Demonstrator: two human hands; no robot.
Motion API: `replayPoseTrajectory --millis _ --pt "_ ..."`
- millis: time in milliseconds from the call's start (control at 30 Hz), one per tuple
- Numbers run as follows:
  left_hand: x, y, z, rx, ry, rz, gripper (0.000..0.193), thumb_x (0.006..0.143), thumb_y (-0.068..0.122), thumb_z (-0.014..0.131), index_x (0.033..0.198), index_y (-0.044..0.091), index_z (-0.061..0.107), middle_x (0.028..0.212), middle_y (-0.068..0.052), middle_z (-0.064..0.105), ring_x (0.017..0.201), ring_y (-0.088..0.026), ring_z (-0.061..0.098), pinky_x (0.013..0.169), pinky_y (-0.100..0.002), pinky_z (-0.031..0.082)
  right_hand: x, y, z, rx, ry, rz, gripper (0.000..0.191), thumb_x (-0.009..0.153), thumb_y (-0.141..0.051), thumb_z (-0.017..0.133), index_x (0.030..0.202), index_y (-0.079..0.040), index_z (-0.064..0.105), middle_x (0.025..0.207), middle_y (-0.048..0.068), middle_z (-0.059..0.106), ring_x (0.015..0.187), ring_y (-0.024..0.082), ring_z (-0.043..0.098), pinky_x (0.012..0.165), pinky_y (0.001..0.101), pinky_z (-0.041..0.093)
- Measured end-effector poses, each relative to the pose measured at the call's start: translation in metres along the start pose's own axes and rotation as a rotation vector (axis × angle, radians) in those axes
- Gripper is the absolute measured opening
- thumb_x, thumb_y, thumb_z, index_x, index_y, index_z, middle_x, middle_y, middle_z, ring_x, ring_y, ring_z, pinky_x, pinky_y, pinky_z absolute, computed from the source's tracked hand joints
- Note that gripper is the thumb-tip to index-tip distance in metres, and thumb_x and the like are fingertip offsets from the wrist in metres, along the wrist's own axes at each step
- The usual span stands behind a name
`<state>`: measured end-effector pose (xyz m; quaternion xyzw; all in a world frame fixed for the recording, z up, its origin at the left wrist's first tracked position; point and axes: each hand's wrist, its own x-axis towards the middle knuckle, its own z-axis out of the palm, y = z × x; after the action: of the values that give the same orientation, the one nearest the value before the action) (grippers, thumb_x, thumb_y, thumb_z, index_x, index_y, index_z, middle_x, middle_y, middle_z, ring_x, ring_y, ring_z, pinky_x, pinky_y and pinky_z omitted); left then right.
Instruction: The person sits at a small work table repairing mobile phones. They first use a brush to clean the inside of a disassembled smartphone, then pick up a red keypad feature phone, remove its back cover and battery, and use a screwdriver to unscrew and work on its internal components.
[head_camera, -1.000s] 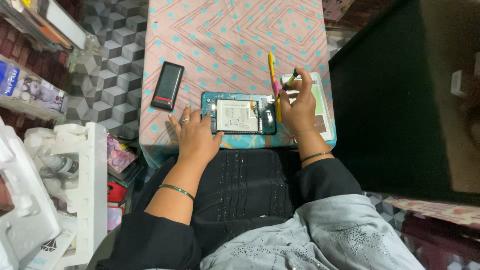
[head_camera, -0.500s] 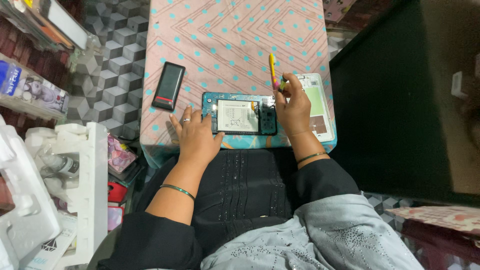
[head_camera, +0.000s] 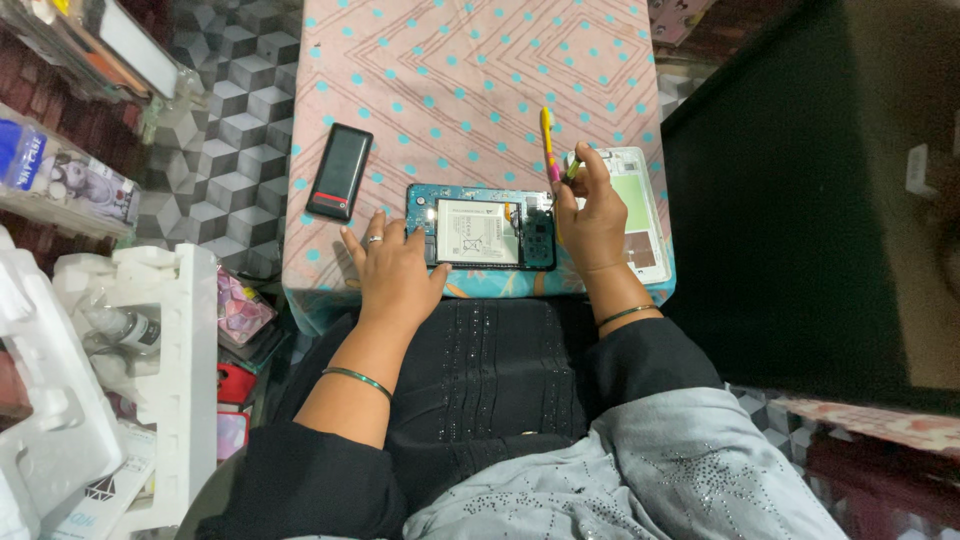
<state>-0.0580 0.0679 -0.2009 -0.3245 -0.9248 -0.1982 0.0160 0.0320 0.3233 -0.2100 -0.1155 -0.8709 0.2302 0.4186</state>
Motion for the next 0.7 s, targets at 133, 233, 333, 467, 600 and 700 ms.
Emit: replayPoseTrajectory --millis 133,233,333,467,600,700 --pt "0.000 0.000 -0.001 0.000 0.009 0.004 0.056 0.073 0.034 0.085 0.117 0.001 0.073 0.132 -0.019 0.059 0.142 -0.042 0.037 0.116 -0.073 0.006 -0.002 0.001 -0.002 0.138 -0.009 0.080 0.072 0.101 0.006 0.070 0.158 -0.015 0.031 0.110 0.012 0.074 0.098 0.022 0.077 0.084 0.0331 0.064" --pt "-0.001 0.001 -0.003 0.000 0.026 0.016 0.057 0.073 0.035 0.086 0.116 0.001 0.073 0.131 -0.019 0.060 0.142 -0.042 0.037 0.116 -0.073 0.005 0.002 0.014 -0.011 0.515 0.103 0.258 0.076 0.105 0.010 0.067 0.163 -0.015 0.024 0.120 0.015 0.072 0.110 0.022 0.071 0.098 0.0353 0.058" --pt "-0.002 0.001 -0.005 0.006 0.025 0.012 0.056 0.073 0.036 0.085 0.116 0.001 0.073 0.131 -0.019 0.060 0.141 -0.042 0.037 0.116 -0.073 0.005 0.010 0.042 -0.030 0.615 0.292 0.327 0.075 0.105 0.008 0.062 0.162 -0.016 0.019 0.113 0.014 0.069 0.098 0.017 0.069 0.090 0.0321 0.059" --pt "-0.001 0.004 -0.006 0.037 -0.001 -0.007 0.056 0.075 0.037 0.085 0.117 0.002 0.073 0.128 -0.019 0.060 0.142 -0.042 0.036 0.116 -0.073 0.004 0.009 0.072 -0.052 0.393 0.307 0.559 0.047 0.100 0.003 0.059 0.145 -0.009 0.051 0.106 0.014 0.068 0.087 0.017 0.066 0.079 0.0305 0.055" --pt "-0.001 0.005 -0.006 0.052 0.004 0.004 0.055 0.075 0.038 0.084 0.116 0.001 0.073 0.130 -0.020 0.060 0.142 -0.042 0.036 0.116 -0.073 0.004 0.008 0.072 -0.054 -0.077 -0.057 0.693 0.029 0.086 -0.011 0.066 0.115 -0.008 0.071 0.097 0.015 0.076 0.087 0.025 0.074 0.080 0.0348 0.056" --pt "-0.001 0.004 -0.005 0.057 -0.004 0.006 0.057 0.076 0.038 0.084 0.118 0.001 0.072 0.127 -0.020 0.061 0.142 -0.042 0.037 0.116 -0.073 0.003 0.008 0.048 -0.046 -0.304 -0.336 0.540 0.036 0.076 -0.027 0.080 0.105 -0.007 0.073 0.094 0.021 0.073 0.090 0.038 0.071 0.080 0.0444 0.055"
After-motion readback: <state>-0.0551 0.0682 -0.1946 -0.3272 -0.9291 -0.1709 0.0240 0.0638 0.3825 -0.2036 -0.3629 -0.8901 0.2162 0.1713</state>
